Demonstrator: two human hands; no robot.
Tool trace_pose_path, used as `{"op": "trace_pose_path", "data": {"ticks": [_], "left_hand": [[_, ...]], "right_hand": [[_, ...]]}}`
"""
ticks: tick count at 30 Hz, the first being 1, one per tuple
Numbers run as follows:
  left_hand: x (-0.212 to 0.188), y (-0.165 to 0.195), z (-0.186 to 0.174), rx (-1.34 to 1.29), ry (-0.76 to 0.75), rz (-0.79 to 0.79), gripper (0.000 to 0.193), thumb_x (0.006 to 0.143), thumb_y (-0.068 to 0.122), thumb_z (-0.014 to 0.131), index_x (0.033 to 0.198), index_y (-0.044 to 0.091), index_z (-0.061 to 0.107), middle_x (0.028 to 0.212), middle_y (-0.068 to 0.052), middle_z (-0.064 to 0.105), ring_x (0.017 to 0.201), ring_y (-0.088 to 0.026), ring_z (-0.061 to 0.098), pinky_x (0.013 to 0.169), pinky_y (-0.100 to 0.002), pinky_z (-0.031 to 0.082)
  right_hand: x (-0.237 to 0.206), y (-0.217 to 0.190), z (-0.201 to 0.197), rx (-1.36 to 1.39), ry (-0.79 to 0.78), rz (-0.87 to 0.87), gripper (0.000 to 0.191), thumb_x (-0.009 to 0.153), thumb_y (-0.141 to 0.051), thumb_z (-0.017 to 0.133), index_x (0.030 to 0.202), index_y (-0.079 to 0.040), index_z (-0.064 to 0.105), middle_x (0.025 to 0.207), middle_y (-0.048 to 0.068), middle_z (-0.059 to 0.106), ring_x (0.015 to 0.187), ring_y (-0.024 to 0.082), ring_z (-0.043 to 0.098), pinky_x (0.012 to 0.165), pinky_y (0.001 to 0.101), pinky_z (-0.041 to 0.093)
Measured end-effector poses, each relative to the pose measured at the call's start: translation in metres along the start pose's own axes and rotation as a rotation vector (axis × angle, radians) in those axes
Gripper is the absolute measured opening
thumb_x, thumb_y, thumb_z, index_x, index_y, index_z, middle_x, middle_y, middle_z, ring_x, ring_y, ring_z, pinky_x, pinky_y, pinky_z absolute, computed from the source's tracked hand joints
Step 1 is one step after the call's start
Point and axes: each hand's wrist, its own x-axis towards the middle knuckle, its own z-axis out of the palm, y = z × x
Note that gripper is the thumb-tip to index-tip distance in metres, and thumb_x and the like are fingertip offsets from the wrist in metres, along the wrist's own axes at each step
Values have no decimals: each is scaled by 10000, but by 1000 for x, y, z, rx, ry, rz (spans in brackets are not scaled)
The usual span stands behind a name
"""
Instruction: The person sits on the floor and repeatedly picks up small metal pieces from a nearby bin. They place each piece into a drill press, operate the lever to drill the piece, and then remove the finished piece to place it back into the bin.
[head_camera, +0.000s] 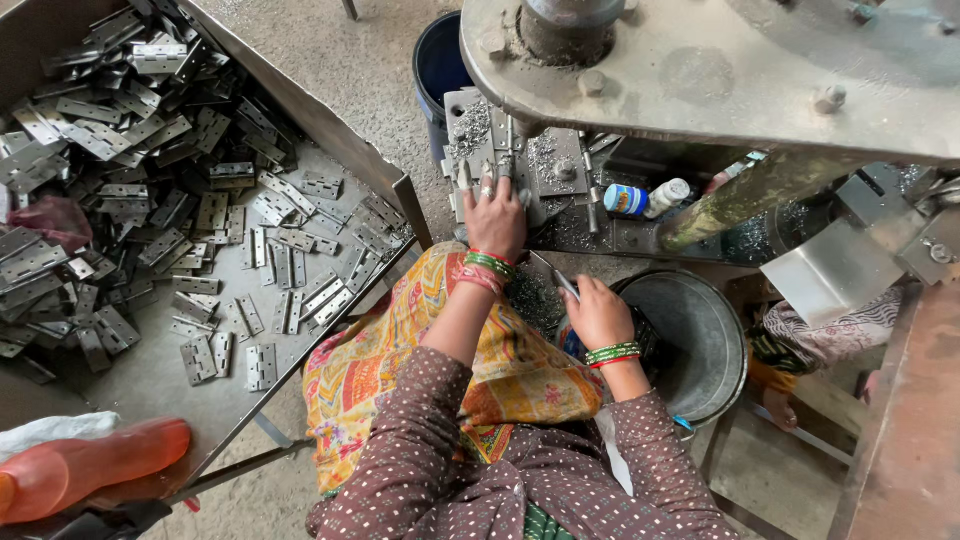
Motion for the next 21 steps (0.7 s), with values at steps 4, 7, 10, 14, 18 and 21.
{"op": "trace_pose_path", "data": {"ticks": [4,7,10,14,18,21], "left_hand": [[7,-4,4,8,-86,-20,209,910,152,559,996,76,734,1185,-83,640,1251,-300,577,1056,-599,378],[6,-4,5,-26,-18,-21,211,900,164,560,978,79,737,1186,-81,645,1236,-297,583,1049,-606,382],[7,-5,7,-48,38,-23,203,890,172,562,941,92,741,1215,-84,651,1215,-291,584,1043,-605,388],[4,-4,6,-70,9,-26,197,904,175,567,917,90,745,1170,-81,658,1215,-297,585,1025,-588,394],[-3,-3,2,-69,-13,0,192,910,167,571,896,87,745,1124,-76,655,1209,-292,591,1062,-566,389],[-4,-2,0,-50,0,1,191,900,167,573,893,83,745,1116,-74,655,1202,-285,591,1093,-562,380]], "right_hand": [[-6,3,13,13,-59,38,345,982,-374,602,1048,-39,648,949,163,724,800,356,722,679,467,587],[-11,3,22,-10,-177,124,438,983,-464,587,1095,-44,638,887,176,729,767,345,734,660,456,596],[-13,2,28,-73,-247,142,475,994,-466,565,1192,-37,616,838,188,733,748,352,741,650,459,599],[-8,4,27,28,-345,200,478,966,-469,612,1129,-20,630,856,210,725,799,389,728,708,506,578],[1,6,22,14,-510,259,504,903,-500,660,1059,-21,657,890,201,727,851,385,746,791,501,580],[5,7,21,-74,-494,173,514,926,-520,662,1027,-15,672,898,221,718,893,410,718,817,499,563]]}}
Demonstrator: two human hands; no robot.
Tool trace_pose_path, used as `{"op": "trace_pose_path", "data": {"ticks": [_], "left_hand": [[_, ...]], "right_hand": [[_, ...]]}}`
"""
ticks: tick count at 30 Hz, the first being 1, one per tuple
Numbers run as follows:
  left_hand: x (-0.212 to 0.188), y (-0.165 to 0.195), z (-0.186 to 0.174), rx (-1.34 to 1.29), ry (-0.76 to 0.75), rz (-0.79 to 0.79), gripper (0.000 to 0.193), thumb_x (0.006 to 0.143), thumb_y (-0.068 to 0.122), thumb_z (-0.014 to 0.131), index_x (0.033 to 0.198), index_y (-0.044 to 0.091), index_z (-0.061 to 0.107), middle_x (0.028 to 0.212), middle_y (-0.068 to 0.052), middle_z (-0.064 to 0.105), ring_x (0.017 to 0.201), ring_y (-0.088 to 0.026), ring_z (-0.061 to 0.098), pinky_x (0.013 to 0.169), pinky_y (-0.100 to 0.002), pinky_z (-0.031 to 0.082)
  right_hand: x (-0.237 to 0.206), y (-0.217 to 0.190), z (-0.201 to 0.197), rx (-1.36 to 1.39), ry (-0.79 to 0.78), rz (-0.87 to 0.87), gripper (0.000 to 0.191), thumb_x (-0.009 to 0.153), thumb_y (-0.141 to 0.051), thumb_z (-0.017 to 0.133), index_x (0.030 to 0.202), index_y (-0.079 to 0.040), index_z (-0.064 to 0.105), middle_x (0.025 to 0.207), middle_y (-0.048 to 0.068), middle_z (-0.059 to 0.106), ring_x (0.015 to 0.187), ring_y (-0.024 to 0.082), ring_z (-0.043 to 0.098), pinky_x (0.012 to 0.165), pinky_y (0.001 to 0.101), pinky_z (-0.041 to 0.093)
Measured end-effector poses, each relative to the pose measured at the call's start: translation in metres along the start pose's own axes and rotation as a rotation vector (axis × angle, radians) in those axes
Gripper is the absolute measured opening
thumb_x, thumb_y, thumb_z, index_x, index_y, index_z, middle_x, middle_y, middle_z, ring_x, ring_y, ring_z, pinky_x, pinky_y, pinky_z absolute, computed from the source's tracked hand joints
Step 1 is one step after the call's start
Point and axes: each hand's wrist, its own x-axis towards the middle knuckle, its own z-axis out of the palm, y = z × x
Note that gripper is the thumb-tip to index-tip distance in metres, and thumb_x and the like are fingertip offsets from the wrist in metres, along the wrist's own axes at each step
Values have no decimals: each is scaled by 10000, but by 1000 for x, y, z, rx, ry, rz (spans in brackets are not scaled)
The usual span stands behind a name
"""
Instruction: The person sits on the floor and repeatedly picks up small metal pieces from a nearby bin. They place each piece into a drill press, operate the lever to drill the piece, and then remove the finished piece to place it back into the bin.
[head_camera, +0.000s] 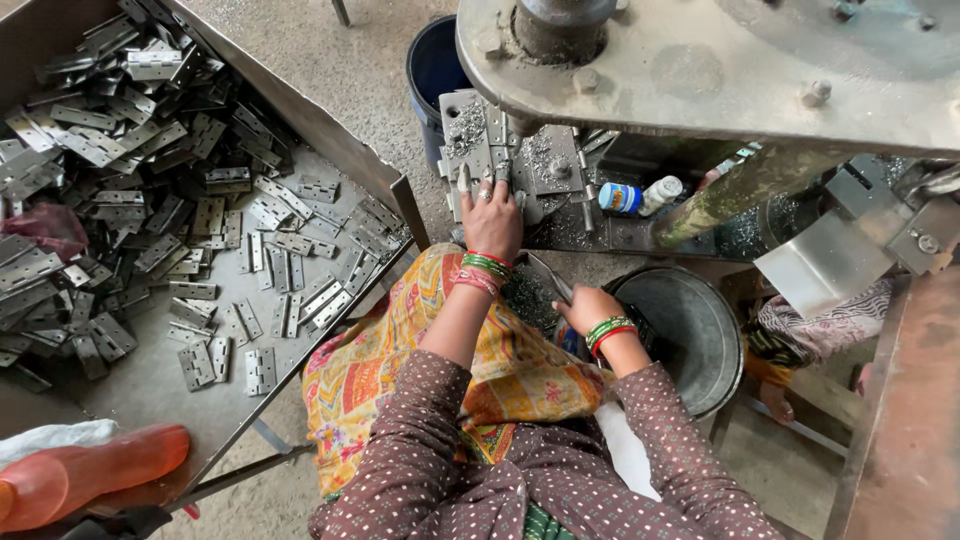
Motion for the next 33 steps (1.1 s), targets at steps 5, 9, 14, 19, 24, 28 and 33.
{"op": "trace_pose_path", "data": {"ticks": [5,9,14,19,24,28,33], "left_hand": [[2,0,-2,-9,29,3,193,884,167,573,887,81,745,1133,-80,658,1205,-291,593,1080,-572,372],[-2,0,-4,-9,-13,6,193,888,171,573,875,82,744,1170,-84,665,1193,-293,597,1054,-578,375],[3,-2,3,-28,-126,-27,203,945,177,570,906,91,750,1153,-75,671,1238,-288,607,1107,-560,377],[25,-6,20,30,28,4,219,924,160,558,908,109,770,1186,-106,676,1186,-296,610,1101,-578,364],[29,-7,19,20,2,-11,226,892,160,559,875,80,769,1163,-100,675,1206,-297,609,1083,-561,374],[23,-9,6,-19,-80,-19,222,898,146,556,861,76,764,1178,-92,671,1221,-288,591,1100,-559,373],[24,-12,-1,-35,-73,4,225,911,147,548,883,75,760,1155,-83,665,1246,-283,572,1115,-574,344]], "right_hand": [[0,-2,4,162,152,7,475,940,-485,617,1148,-59,632,842,214,723,775,406,716,709,514,567],[-2,-3,8,131,66,43,442,1016,-494,537,1123,-73,618,830,190,738,718,386,731,662,510,577],[-3,-3,9,109,82,-42,483,942,-462,615,1140,-22,592,840,225,726,753,407,723,670,525,576],[-5,-4,9,61,143,-59,479,917,-472,642,1067,-17,618,842,224,724,776,408,721,701,520,581],[-8,-5,14,124,293,-43,421,929,-426,628,1121,-51,609,817,226,719,759,423,708,672,543,566],[-9,-5,15,133,244,-57,411,940,-423,615,1137,-63,593,820,220,723,741,429,708,665,539,570],[-5,0,14,141,154,-79,443,888,-409,684,1078,-22,580,816,245,717,773,437,706,677,553,562]]}}
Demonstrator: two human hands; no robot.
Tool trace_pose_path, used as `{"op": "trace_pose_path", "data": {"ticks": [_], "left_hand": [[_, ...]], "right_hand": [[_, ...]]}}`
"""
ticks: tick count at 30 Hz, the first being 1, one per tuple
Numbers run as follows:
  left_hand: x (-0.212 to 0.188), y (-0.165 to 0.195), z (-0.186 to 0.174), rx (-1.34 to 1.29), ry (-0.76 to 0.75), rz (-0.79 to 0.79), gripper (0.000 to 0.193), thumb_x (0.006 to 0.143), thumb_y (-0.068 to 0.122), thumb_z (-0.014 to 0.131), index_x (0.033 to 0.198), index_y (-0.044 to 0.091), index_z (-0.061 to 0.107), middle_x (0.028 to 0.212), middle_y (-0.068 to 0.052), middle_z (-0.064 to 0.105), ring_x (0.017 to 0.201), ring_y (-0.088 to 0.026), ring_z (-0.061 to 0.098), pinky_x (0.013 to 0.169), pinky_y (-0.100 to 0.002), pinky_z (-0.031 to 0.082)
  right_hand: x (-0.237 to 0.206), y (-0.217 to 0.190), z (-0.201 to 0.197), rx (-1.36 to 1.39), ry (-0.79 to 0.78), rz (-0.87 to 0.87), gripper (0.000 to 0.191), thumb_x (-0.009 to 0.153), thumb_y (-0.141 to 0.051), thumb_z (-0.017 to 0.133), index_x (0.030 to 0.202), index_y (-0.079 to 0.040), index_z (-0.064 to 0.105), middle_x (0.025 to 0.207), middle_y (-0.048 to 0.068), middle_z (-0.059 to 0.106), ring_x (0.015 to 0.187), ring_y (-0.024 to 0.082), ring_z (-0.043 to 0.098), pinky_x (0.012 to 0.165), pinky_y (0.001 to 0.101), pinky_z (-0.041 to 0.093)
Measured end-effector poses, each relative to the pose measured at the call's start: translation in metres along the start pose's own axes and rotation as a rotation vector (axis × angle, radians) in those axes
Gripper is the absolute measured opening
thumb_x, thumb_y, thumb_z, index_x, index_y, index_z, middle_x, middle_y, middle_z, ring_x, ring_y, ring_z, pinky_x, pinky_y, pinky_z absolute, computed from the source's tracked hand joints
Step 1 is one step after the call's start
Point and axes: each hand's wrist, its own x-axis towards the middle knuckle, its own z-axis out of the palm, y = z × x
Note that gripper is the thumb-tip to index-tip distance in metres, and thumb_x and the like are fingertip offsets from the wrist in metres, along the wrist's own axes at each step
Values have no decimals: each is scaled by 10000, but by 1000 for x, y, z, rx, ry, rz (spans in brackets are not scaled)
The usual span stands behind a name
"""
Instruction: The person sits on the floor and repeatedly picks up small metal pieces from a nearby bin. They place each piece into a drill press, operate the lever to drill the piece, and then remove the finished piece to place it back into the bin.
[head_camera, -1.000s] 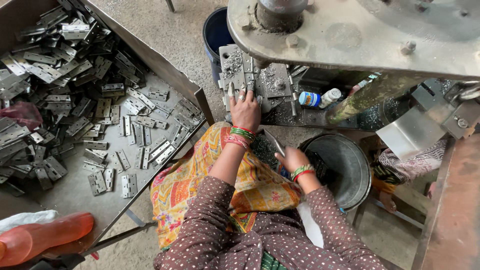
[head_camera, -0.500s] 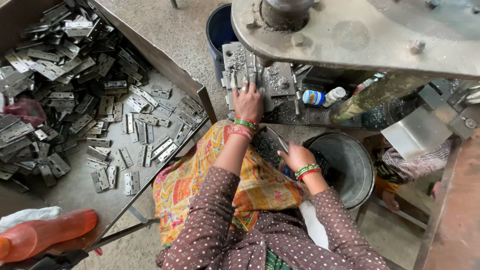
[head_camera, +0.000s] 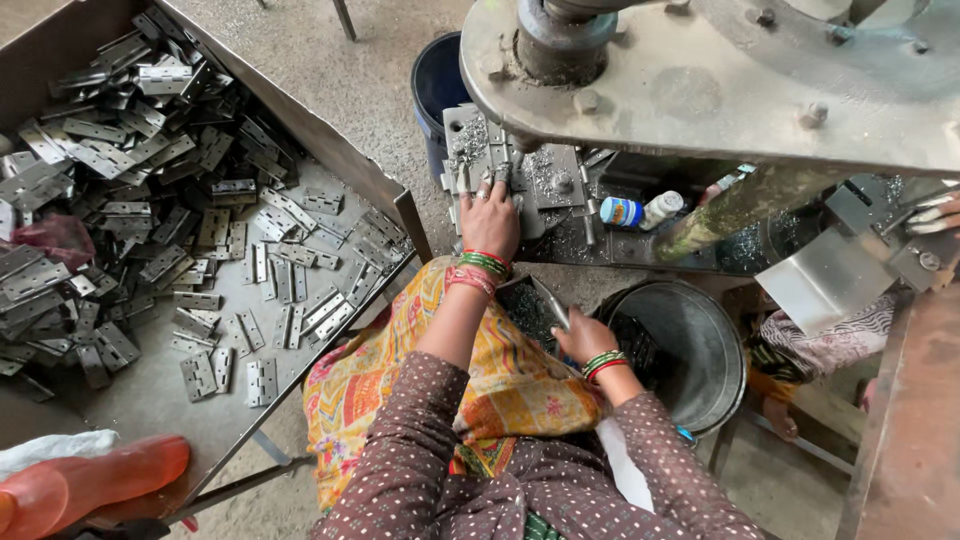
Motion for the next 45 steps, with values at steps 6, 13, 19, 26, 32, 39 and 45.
{"op": "trace_pose_path", "data": {"ticks": [6,13,19,26,32,39,45], "left_hand": [[26,-9,9,-26,40,-22,244,914,156,532,910,71,761,1188,-74,665,1189,-290,590,1092,-584,328],[28,-13,10,1,-73,-18,248,921,130,519,922,95,765,1166,-60,678,1145,-276,619,1104,-562,358],[32,-16,-3,8,-5,46,253,919,151,533,957,68,769,1126,-86,684,1160,-296,609,1074,-576,352],[27,-15,-6,37,-5,56,240,901,157,546,898,76,772,1165,-86,687,1194,-292,599,1117,-569,340],[27,-20,2,37,-73,39,230,920,135,545,925,81,769,1203,-79,680,1206,-287,594,1072,-570,374],[20,-20,2,14,-53,73,233,914,154,548,956,80,765,1153,-80,679,1145,-285,622,1065,-561,379],[-66,19,-30,124,-114,129,234,930,187,545,1011,92,743,1237,-103,638,1182,-269,597,1192,-563,309]], "right_hand": [[3,-1,-6,-2,-52,45,419,905,-428,665,993,-20,640,810,206,726,736,389,726,683,514,583],[1,-11,-14,-13,76,2,413,945,-439,610,1082,-50,638,794,196,720,720,402,716,654,522,575],[0,-17,-20,-12,-58,35,443,904,-464,674,1016,-36,647,822,199,729,774,394,713,709,522,564],[-5,-19,-11,19,1,90,445,917,-446,639,1147,-67,605,806,201,729,734,388,726,681,520,578],[-5,-15,-4,0,112,2,434,916,-444,648,1145,-77,603,783,202,723,706,399,698,613,526,549],[6,-6,-20,16,41,65,428,988,-465,643,1163,-78,589,840,132,727,720,322,738,644,457,601],[4,-12,-35,167,502,-89,405,919,-330,723,1221,-77,631,1198,166,669,1005,368,681,829,454,564]]}}
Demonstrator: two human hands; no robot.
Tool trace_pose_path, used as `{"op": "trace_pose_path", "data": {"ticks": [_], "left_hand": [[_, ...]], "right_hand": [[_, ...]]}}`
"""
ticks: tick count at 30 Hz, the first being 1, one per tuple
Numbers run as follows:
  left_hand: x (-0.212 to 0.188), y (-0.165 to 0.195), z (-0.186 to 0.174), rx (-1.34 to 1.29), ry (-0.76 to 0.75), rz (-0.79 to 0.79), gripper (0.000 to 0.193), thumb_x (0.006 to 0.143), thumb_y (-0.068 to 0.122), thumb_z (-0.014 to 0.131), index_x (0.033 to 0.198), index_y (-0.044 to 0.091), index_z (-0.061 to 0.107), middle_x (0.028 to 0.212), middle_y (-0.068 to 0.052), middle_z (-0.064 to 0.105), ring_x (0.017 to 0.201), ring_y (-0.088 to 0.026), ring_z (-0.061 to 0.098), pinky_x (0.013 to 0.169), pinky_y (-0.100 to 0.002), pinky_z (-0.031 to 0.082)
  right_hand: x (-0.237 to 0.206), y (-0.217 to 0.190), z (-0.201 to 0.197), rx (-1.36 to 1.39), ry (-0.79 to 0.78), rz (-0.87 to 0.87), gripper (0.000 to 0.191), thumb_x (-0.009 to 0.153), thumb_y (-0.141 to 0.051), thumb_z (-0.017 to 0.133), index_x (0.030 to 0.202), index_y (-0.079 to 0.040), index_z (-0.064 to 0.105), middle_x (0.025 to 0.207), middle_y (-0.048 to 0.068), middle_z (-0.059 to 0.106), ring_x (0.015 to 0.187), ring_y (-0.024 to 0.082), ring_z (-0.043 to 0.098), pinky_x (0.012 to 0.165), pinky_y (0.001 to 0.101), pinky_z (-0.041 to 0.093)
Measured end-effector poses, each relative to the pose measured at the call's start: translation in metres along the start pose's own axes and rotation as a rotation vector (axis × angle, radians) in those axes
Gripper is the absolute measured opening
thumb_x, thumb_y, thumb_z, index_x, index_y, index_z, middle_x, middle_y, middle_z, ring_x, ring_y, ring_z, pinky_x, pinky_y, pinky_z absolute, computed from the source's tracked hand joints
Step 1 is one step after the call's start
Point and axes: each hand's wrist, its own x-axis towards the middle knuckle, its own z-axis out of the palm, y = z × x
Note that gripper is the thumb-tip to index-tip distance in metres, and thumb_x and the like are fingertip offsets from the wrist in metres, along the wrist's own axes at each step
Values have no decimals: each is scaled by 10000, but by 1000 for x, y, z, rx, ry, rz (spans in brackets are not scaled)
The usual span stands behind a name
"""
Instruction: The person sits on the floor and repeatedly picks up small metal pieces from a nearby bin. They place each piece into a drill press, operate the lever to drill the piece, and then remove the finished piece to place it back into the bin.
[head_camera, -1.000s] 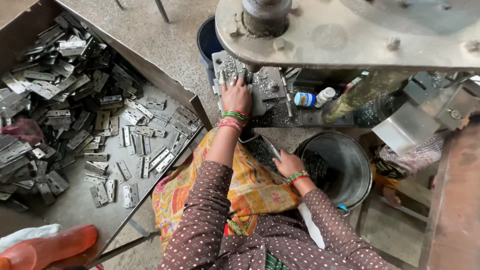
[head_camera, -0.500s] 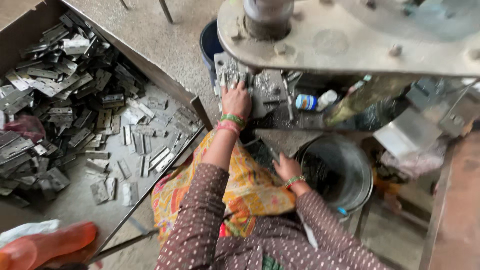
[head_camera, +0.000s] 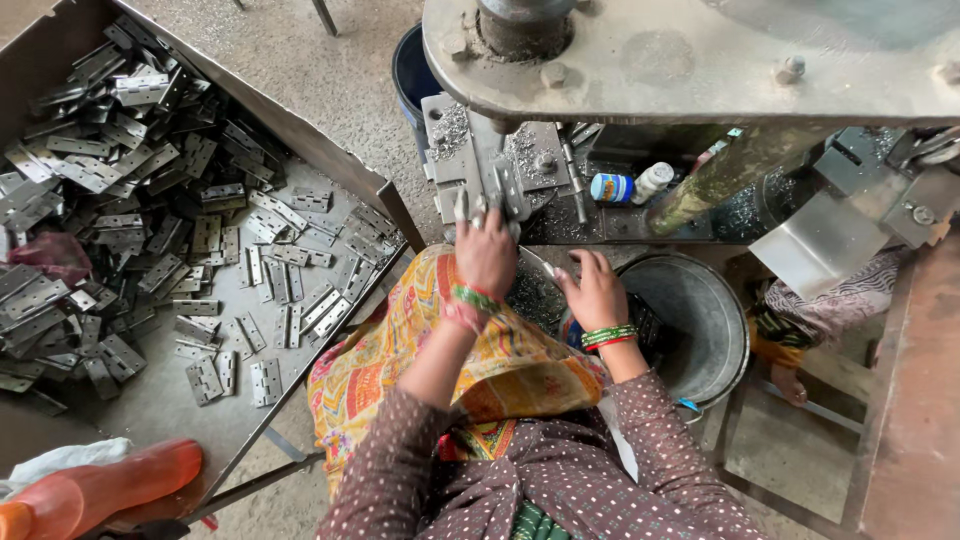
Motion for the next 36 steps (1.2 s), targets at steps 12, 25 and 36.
{"op": "trace_pose_path", "data": {"ticks": [12,25,36], "left_hand": [[-3,-11,-22,-533,139,-44,196,899,159,679,1054,56,618,1097,-125,652,995,-367,655,896,-520,504],[37,-28,-16,-13,238,-38,216,980,121,637,1187,66,609,1226,-125,608,1004,-293,646,946,-462,505],[-4,-7,-16,-52,117,-98,559,917,360,606,1309,-38,623,1451,-182,517,1383,-352,474,1205,-578,243]], "right_hand": [[-7,-19,-10,1,179,-127,383,911,-252,771,1210,-57,631,1214,156,638,1087,377,650,900,439,547],[-8,-14,-4,-22,62,-52,363,910,-260,745,1197,-66,637,1214,144,642,1037,344,673,859,424,566],[-10,-4,1,-51,26,-54,349,889,-234,734,1189,-72,657,1224,147,645,1048,376,665,886,451,551]]}}
